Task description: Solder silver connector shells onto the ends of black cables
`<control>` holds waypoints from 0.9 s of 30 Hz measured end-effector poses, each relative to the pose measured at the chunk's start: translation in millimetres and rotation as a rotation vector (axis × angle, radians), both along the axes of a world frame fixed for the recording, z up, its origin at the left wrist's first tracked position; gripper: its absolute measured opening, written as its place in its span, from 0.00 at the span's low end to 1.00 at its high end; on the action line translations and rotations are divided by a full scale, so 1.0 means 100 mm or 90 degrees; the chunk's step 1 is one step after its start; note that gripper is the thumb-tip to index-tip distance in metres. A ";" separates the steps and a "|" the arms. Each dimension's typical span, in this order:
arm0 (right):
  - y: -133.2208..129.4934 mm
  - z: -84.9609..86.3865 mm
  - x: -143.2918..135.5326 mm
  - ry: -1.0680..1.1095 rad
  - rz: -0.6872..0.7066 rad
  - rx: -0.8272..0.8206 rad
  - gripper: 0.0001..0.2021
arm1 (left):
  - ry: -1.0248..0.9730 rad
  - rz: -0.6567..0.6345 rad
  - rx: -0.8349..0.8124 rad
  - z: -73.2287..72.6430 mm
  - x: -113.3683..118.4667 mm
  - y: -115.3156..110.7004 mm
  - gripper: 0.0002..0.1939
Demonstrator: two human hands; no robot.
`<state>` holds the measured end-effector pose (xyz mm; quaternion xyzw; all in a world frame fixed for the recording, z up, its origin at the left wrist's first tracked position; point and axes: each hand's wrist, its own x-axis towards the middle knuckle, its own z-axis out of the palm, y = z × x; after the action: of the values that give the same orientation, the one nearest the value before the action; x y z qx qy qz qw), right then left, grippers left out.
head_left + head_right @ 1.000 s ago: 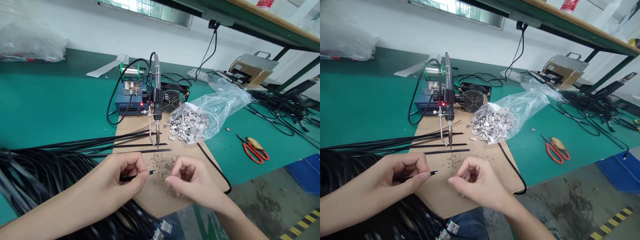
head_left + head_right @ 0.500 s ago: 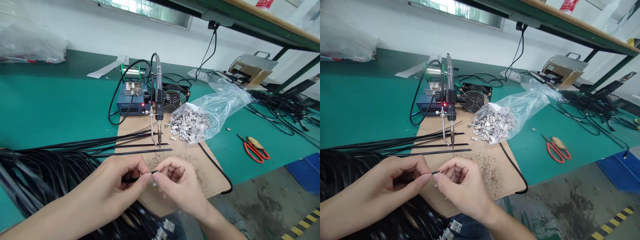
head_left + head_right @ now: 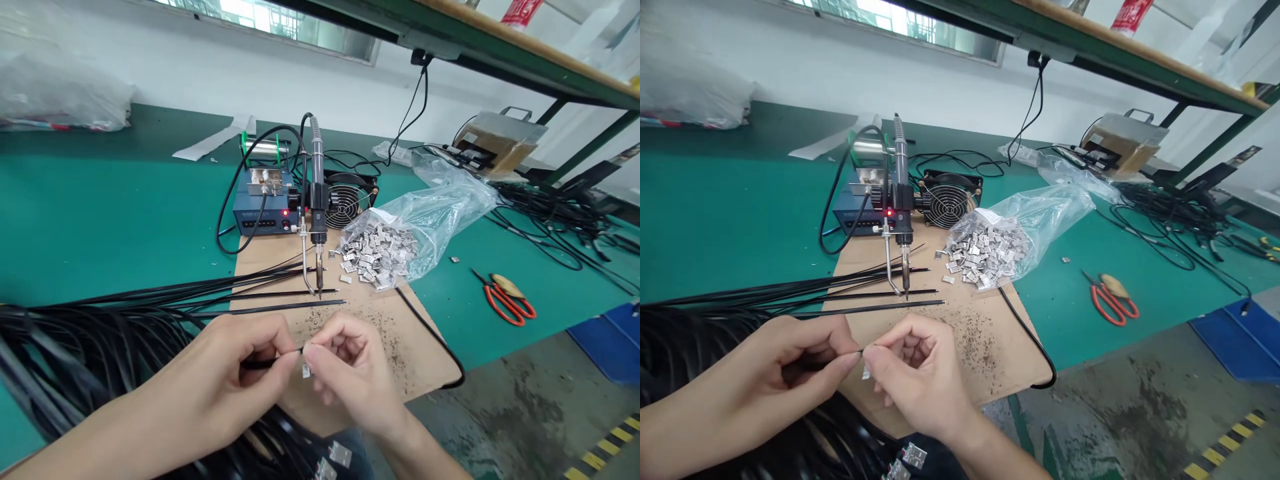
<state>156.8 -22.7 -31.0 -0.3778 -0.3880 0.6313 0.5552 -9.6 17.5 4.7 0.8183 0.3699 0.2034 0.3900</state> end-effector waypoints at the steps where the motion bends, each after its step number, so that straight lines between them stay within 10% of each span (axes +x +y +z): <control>1: 0.00 0.02 0.02 -0.018 0.016 -0.002 0.11 | 0.027 -0.018 0.034 -0.01 -0.03 -0.01 0.13; 8: 0.01 0.07 0.32 -0.026 -0.101 0.027 0.09 | 0.052 -0.033 0.019 -0.03 -0.11 -0.08 0.10; 14: -0.04 0.03 0.24 -0.108 -0.008 0.001 0.05 | -0.084 0.046 -0.177 0.06 0.03 -0.02 0.13; 27: 0.01 0.10 0.04 -0.091 -0.011 -0.023 0.13 | -0.060 0.045 -0.179 0.05 0.03 -0.01 0.12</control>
<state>161.1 -22.2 -21.2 -0.4351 -0.4117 0.6049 0.5247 -6.9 16.2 9.4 0.7317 0.4049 0.2015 0.5100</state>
